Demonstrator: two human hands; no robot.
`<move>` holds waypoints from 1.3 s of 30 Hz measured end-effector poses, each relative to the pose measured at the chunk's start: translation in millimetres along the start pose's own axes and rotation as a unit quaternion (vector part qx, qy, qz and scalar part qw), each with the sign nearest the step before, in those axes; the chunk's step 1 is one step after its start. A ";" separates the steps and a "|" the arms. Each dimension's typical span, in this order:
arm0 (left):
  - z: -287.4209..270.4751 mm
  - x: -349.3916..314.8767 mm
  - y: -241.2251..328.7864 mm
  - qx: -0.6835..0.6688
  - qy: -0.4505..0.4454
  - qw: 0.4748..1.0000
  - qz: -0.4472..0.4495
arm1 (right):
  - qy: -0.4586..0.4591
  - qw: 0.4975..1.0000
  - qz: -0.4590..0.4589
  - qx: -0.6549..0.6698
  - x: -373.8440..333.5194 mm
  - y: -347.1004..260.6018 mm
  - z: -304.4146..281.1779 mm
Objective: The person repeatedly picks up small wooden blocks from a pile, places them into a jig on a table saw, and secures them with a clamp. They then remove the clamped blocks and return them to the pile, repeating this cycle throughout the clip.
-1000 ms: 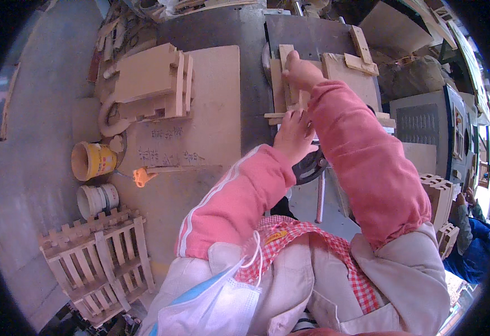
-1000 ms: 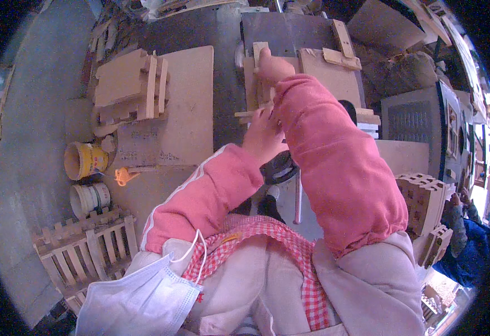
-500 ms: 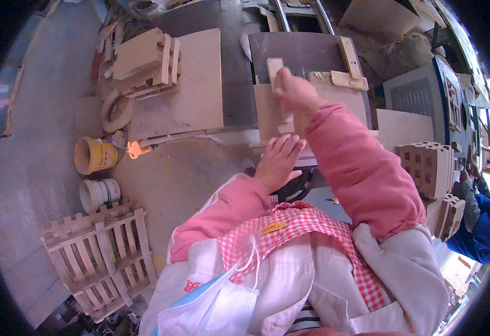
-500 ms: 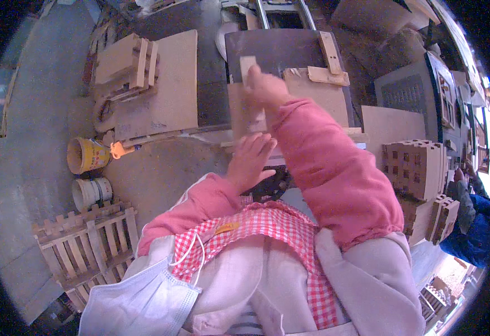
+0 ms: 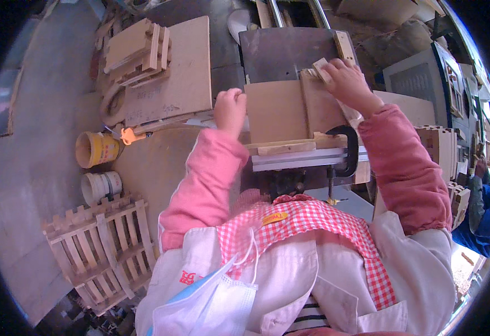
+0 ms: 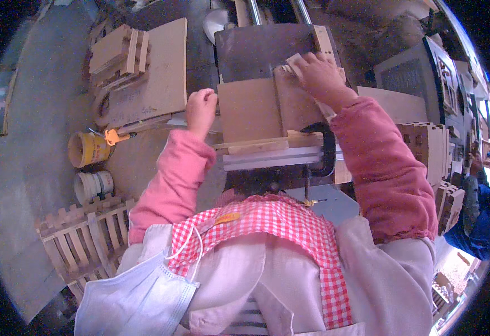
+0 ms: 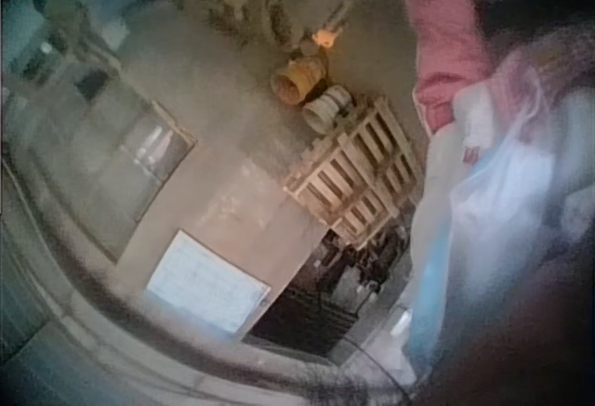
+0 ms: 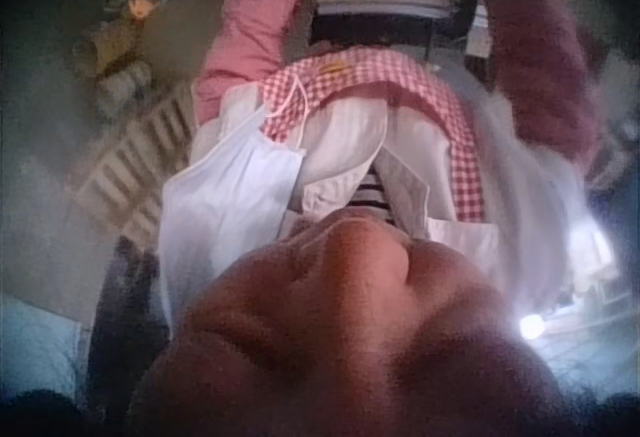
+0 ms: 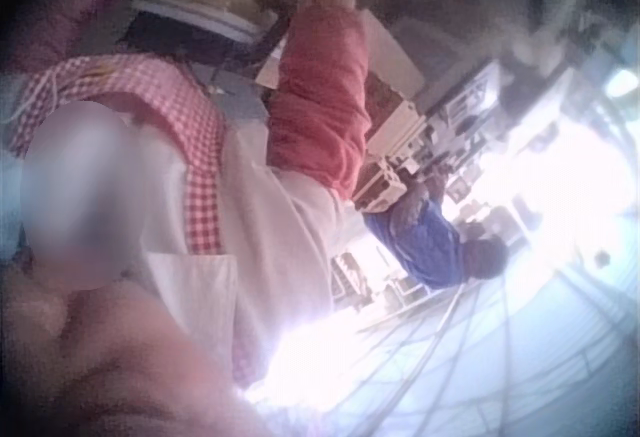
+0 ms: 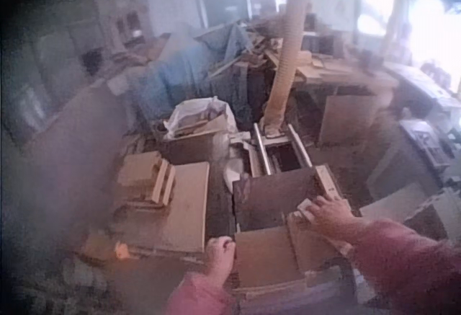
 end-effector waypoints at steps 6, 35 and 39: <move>20.7 3.2 8.1 0.067 -0.042 0.995 -0.054 | -0.034 0.993 -0.031 0.109 68.7 -86.3 39.7; 9.3 -10.5 -19.2 0.000 -0.033 0.995 -0.090 | -0.024 0.963 -0.142 0.229 63.7 -123.0 57.3; 18.5 -24.1 -22.4 -0.007 -0.108 0.985 -0.132 | 0.035 0.963 -0.090 0.251 68.7 -116.6 52.4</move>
Point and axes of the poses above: each hand's wrist, its own x-axis towards the middle knuckle, its own z-axis out of the palm, y = z × x, the point moved 8 cm from there along x, towards the middle knuckle, and after that the axes turned 3 degrees about -x, right-handed, at the moved point
